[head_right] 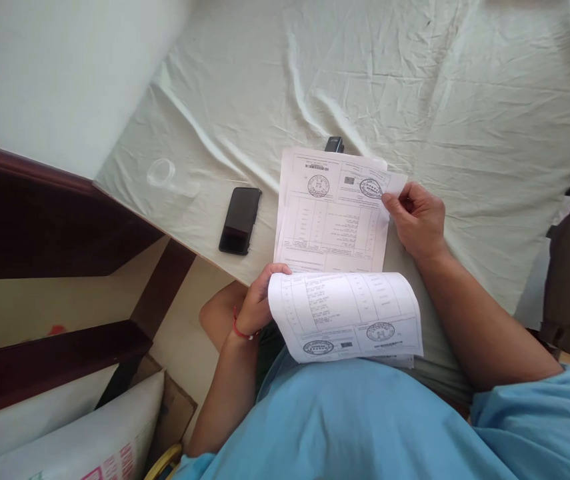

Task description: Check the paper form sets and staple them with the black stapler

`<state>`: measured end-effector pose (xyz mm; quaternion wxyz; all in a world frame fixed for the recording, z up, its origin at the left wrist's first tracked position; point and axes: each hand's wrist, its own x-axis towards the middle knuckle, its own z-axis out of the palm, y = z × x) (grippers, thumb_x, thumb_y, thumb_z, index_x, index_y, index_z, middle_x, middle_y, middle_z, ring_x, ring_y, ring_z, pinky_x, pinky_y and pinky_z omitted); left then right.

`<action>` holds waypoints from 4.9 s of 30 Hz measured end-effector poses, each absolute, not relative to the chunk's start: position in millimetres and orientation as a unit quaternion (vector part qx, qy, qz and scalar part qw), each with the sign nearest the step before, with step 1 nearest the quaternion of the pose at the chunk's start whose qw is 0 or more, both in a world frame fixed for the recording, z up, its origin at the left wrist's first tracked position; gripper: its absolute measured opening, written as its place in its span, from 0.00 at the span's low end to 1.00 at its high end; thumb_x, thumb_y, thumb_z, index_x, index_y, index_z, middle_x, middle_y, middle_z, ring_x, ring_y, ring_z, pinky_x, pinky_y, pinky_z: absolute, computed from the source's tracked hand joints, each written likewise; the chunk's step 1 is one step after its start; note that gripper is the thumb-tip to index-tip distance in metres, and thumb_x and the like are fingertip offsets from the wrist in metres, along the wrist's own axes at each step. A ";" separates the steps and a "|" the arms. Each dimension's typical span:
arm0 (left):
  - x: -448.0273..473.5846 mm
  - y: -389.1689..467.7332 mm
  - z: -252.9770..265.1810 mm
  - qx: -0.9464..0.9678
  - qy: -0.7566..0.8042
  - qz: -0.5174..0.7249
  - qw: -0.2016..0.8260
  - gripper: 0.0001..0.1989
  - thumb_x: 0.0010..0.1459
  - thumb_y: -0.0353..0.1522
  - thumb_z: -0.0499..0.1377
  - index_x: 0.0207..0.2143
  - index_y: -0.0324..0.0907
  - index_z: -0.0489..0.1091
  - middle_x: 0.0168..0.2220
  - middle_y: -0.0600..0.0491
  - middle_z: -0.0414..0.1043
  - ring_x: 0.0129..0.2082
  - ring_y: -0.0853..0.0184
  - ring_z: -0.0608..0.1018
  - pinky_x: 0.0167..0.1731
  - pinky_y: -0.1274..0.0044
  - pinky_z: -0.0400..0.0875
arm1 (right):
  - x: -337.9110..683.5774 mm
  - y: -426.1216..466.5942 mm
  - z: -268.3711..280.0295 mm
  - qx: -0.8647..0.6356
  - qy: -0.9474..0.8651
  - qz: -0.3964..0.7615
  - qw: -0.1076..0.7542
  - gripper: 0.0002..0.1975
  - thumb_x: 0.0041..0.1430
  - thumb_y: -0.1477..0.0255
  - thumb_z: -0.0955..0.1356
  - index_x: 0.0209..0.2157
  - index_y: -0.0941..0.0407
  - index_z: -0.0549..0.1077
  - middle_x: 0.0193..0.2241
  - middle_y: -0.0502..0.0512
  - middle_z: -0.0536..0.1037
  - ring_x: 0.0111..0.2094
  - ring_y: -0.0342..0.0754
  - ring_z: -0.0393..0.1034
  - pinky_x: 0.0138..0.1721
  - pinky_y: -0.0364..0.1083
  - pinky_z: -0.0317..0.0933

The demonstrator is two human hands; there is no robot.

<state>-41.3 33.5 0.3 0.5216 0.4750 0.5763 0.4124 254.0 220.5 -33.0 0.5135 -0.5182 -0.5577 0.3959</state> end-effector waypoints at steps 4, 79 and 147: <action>-41.7 33.3 -0.2 0.473 0.583 0.406 0.521 0.09 0.63 0.32 0.64 0.46 0.45 0.72 0.31 0.58 0.70 0.26 0.72 0.68 0.27 0.80 0.64 | 254.8 220.5 -33.3 -0.513 -0.559 0.400 0.514 0.09 0.60 0.65 0.76 0.31 0.53 0.77 0.26 0.47 0.72 0.29 0.44 0.64 0.39 0.47 0.63; -40.0 33.7 3.7 0.467 0.592 0.398 0.522 0.09 0.62 0.33 0.64 0.44 0.44 0.71 0.33 0.57 0.71 0.29 0.71 0.68 0.31 0.79 0.65 | 253.1 220.2 -32.2 -0.520 -0.560 0.403 0.504 0.10 0.59 0.61 0.76 0.34 0.53 0.80 0.28 0.48 0.77 0.31 0.45 0.68 0.38 0.47 0.66; -34.6 34.3 6.8 0.368 0.594 0.427 0.574 0.41 0.65 0.42 0.67 0.75 0.50 0.54 0.30 0.57 0.71 0.19 0.73 0.67 0.16 0.80 0.62 | 263.7 223.0 -6.1 -0.431 -0.495 0.484 0.578 0.18 0.49 0.60 0.83 0.26 0.56 0.79 0.17 0.45 0.68 0.17 0.36 0.55 0.18 0.42 0.46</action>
